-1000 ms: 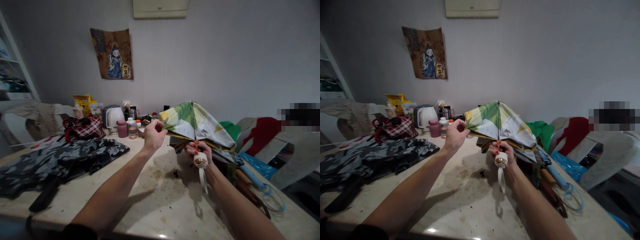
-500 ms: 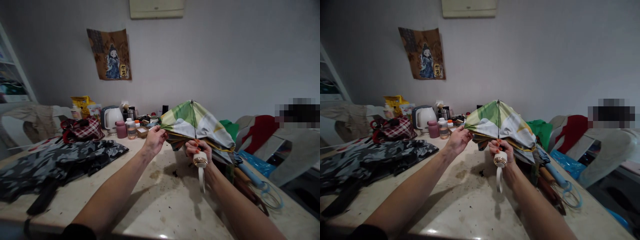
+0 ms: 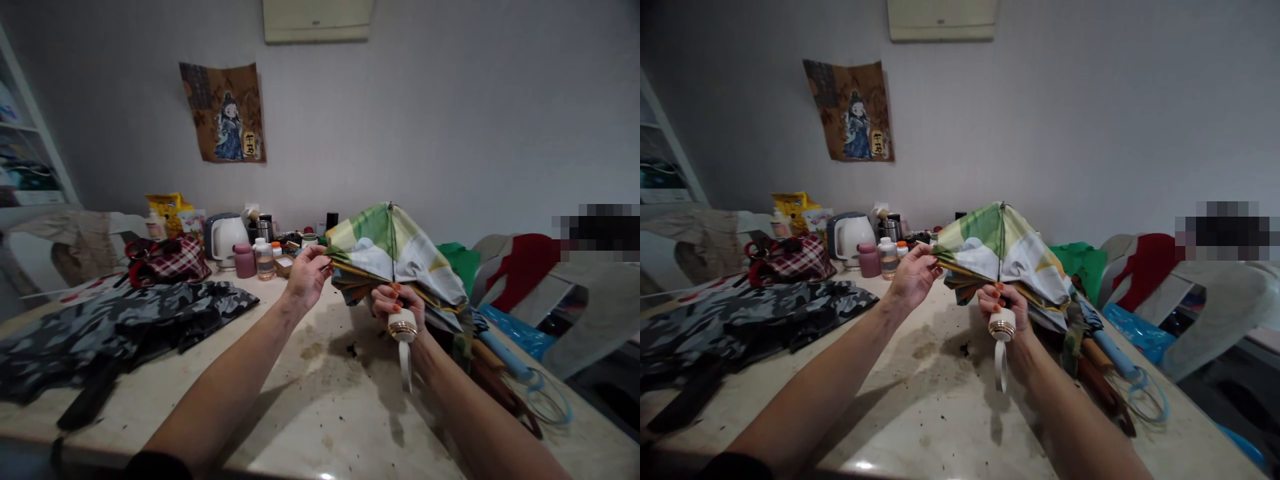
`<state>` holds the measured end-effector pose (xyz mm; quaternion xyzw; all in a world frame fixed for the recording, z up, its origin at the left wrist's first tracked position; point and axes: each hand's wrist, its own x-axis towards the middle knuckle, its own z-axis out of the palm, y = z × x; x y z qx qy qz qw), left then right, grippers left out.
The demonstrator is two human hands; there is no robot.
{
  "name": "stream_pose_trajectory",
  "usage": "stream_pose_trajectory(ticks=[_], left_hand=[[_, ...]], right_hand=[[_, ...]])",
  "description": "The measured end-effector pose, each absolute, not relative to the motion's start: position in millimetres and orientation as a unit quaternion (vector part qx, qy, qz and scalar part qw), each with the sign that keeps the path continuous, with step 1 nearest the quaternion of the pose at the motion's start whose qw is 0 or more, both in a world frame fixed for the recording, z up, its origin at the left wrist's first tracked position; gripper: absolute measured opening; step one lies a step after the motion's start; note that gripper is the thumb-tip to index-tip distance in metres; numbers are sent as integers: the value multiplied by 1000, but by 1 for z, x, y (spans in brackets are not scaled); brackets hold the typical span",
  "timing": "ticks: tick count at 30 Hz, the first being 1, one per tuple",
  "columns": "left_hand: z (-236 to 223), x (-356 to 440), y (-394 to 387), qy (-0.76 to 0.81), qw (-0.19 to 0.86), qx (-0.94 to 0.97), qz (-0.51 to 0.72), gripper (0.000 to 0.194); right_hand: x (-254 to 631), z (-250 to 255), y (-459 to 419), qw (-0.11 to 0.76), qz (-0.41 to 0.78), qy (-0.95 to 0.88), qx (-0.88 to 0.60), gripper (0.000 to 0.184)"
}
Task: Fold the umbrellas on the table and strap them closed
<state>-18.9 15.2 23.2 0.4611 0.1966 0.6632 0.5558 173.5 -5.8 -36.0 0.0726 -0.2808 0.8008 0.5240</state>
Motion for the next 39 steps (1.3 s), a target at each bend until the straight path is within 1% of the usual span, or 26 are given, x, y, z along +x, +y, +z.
stream_pose_trajectory(ticks=[2, 5, 8, 10, 12, 14, 16, 17, 19, 21, 23, 25, 27, 29, 30, 32, 34, 36, 37, 38, 39], left_hand=[[20, -19, 18, 234, 464, 483, 705, 28], [16, -19, 17, 284, 259, 582, 717, 31], [15, -21, 12, 290, -8, 690, 663, 38], [15, -23, 9, 293, -158, 728, 600, 37], [15, -27, 9, 306, -238, 738, 552, 26], [15, -30, 12, 331, -271, 728, 535, 15], [14, -33, 17, 360, -267, 714, 538, 7], [14, -34, 19, 371, -249, 709, 545, 8], [13, -33, 20, 367, -187, 709, 573, 13], [14, -30, 18, 325, -125, 713, 608, 19], [15, -25, 13, 271, -99, 713, 639, 24], [17, -23, 8, 234, -117, 723, 639, 22], [17, -24, 7, 226, -162, 739, 613, 20], [16, -27, 12, 263, -191, 729, 602, 23], [14, -29, 16, 295, -185, 712, 609, 25], [11, -31, 24, 369, -121, 665, 638, 25], [9, -31, 30, 425, 4, 631, 649, 23], [8, -29, 33, 446, 128, 625, 628, 19], [8, -28, 32, 444, 159, 636, 611, 17], [8, -28, 31, 439, 161, 653, 596, 16], [7, -27, 30, 432, 136, 671, 587, 16]], right_hand=[[173, -36, -6, 528, 799, -278, 71, 45], [173, -36, -6, 528, 801, -275, 68, 45], [174, -37, -6, 523, 800, -284, 69, 43], [174, -38, -5, 514, 803, -295, 69, 42], [174, -39, -5, 502, 808, -302, 65, 42], [173, -39, -5, 492, 814, -304, 57, 42], [172, -39, -5, 486, 819, -302, 45, 43], [171, -38, -5, 487, 819, -300, 40, 43], [172, -37, -5, 485, 822, -298, 30, 43], [172, -37, -5, 486, 822, -297, 27, 43], [172, -38, -4, 481, 822, -304, 16, 43], [171, -39, -4, 486, 817, -309, 11, 41], [168, -41, -4, 492, 815, -306, 10, 39], [166, -43, -4, 500, 812, -300, 15, 40], [165, -43, -4, 500, 813, -299, 13, 41], [164, -43, -4, 485, 821, -301, 8, 43], [165, -43, -4, 471, 828, -304, 9, 44], [167, -41, -5, 466, 829, -308, 19, 46], [168, -40, -5, 469, 827, -310, 25, 46], [169, -39, -6, 475, 823, -310, 31, 46], [169, -38, -7, 480, 821, -308, 35, 46]])
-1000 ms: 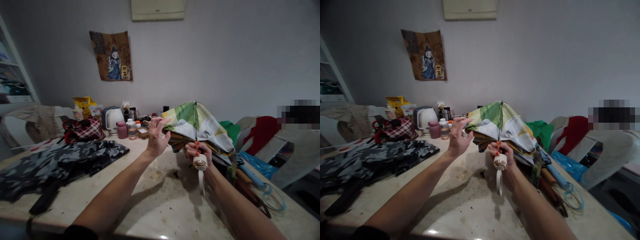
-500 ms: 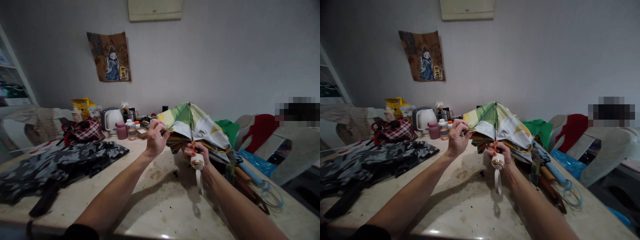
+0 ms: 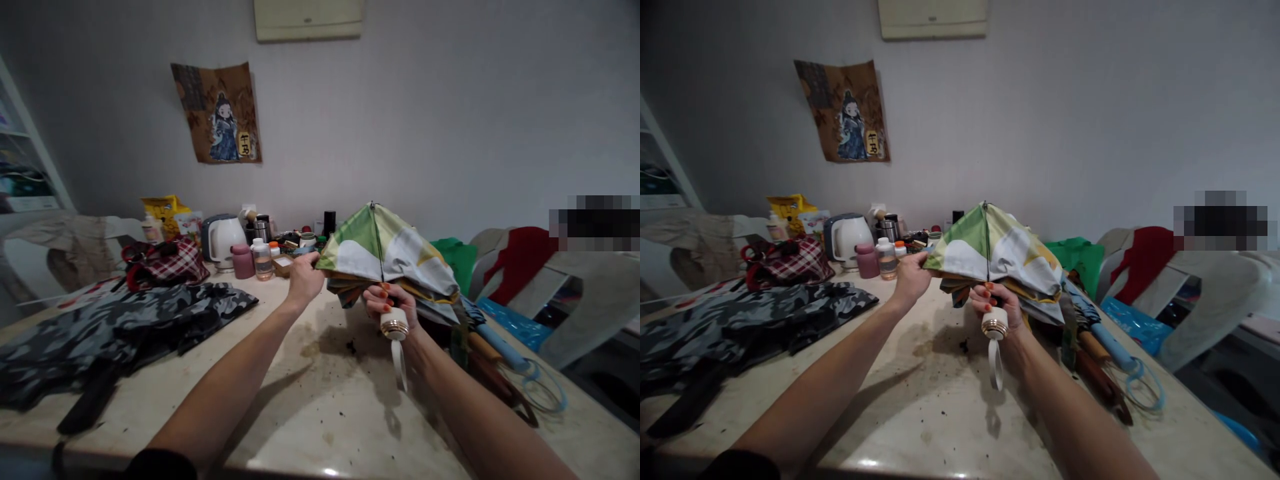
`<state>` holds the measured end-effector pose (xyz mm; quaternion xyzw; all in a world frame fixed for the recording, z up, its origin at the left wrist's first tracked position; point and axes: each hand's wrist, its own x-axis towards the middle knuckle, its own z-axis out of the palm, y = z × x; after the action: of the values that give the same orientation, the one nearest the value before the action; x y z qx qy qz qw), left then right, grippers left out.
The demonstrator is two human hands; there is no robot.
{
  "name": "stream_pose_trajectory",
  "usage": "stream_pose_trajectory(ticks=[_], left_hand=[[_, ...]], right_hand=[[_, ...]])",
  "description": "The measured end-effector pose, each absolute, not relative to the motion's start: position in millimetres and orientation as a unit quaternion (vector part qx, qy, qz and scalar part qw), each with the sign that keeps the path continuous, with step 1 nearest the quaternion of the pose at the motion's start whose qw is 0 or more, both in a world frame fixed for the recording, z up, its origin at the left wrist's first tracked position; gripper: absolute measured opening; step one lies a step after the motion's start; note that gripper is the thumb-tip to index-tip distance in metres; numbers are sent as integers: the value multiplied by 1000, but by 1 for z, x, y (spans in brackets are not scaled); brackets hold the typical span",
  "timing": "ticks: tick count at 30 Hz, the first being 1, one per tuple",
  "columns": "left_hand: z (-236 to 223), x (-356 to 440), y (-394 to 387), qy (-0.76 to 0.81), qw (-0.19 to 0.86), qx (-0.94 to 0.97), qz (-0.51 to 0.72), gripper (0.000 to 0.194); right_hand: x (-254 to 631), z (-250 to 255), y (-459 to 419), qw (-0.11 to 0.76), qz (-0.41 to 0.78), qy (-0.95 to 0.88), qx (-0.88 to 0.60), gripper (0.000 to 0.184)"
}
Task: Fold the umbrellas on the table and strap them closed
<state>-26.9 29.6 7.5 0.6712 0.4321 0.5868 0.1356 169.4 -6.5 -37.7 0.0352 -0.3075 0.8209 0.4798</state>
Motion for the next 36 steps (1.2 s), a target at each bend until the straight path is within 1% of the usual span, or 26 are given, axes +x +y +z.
stream_pose_trajectory(ticks=[3, 4, 5, 8, 9, 10, 11, 13, 14, 15, 16, 19, 20, 21, 23, 25, 27, 29, 31, 32, 34, 36], left_hand=[[6, -25, 26, 419, 10, 691, 589, 16], [5, -25, 25, 416, 4, 690, 592, 19], [5, -24, 25, 410, 29, 689, 598, 22], [7, -24, 24, 333, 162, 670, 644, 30], [9, -25, 23, 295, 162, 665, 667, 31], [11, -27, 21, 262, 126, 665, 688, 31], [13, -29, 20, 239, 64, 670, 700, 30], [18, -33, 17, 227, -48, 686, 689, 31], [19, -35, 17, 236, -66, 694, 678, 30], [20, -36, 18, 248, -48, 698, 670, 29], [20, -36, 20, 260, 5, 697, 668, 25], [19, -31, 27, 260, 275, 633, 675, 20], [18, -28, 29, 250, 347, 599, 677, 21], [16, -26, 31, 246, 392, 569, 679, 23], [12, -22, 34, 267, 405, 540, 688, 27], [4, -20, 37, 333, 406, 529, 666, 29], [-6, -18, 38, 400, 465, 515, 599, 29], [-15, -14, 37, 431, 548, 504, 510, 30], [-22, -9, 33, 398, 604, 526, 447, 30], [-24, -6, 31, 375, 612, 545, 433, 28], [-26, 0, 28, 372, 580, 581, 433, 22], [-26, 1, 29, 425, 498, 599, 460, 10]], right_hand=[[169, -36, -7, 479, 823, -305, 35, 46], [169, -36, -7, 479, 822, -305, 33, 46], [169, -36, -6, 481, 821, -306, 31, 46], [168, -35, -6, 498, 814, -298, 29, 47], [167, -35, -6, 499, 814, -294, 26, 47], [167, -35, -7, 496, 818, -292, 23, 47], [167, -34, -8, 493, 820, -289, 22, 47], [167, -31, -10, 499, 819, -282, 30, 47], [168, -30, -10, 507, 815, -278, 38, 48], [169, -29, -11, 517, 809, -276, 47, 48], [169, -28, -11, 526, 803, -274, 56, 49], [172, -27, -10, 523, 805, -273, 64, 52], [173, -28, -10, 517, 809, -272, 67, 52], [174, -28, -9, 513, 812, -270, 70, 52], [174, -29, -9, 513, 811, -265, 93, 50], [175, -29, -10, 518, 806, -258, 123, 47], [175, -29, -10, 521, 803, -250, 148, 43], [177, -29, -10, 522, 802, -242, 159, 40], [177, -30, -10, 523, 802, -242, 158, 39], [177, -31, -10, 522, 802, -246, 152, 39], [176, -33, -9, 517, 805, -259, 133, 41], [174, -35, -8, 503, 812, -274, 111, 44]])
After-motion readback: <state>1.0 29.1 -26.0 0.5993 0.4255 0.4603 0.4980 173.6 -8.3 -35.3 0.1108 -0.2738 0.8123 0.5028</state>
